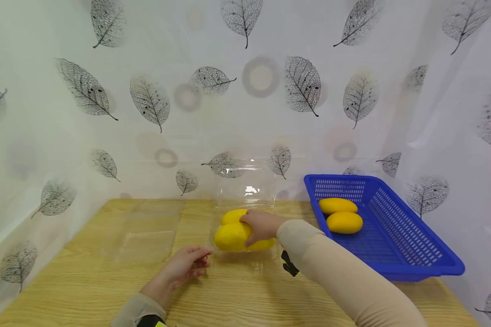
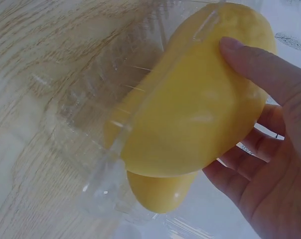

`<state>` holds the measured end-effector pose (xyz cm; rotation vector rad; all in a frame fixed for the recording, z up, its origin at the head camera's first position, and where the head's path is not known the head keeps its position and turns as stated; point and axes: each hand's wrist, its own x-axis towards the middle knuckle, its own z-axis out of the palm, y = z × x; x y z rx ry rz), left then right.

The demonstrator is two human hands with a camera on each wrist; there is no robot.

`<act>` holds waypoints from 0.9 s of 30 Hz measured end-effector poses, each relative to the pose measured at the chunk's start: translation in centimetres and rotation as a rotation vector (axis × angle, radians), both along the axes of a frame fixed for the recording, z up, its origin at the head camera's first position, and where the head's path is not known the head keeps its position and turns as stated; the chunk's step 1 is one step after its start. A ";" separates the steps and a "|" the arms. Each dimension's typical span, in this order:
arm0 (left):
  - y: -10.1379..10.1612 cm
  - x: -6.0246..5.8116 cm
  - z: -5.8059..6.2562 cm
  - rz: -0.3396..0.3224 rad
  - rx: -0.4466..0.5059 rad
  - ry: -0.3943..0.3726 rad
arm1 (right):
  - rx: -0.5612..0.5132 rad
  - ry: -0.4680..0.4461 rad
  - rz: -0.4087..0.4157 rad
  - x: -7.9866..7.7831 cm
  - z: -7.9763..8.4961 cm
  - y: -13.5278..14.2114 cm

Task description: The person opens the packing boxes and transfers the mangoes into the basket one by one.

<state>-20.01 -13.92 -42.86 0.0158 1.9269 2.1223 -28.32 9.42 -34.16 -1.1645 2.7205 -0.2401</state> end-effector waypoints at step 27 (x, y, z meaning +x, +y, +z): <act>0.1 0.0 -0.1 -0.005 -0.011 0.004 | -0.010 -0.008 -0.039 1.3 1.8 1.6</act>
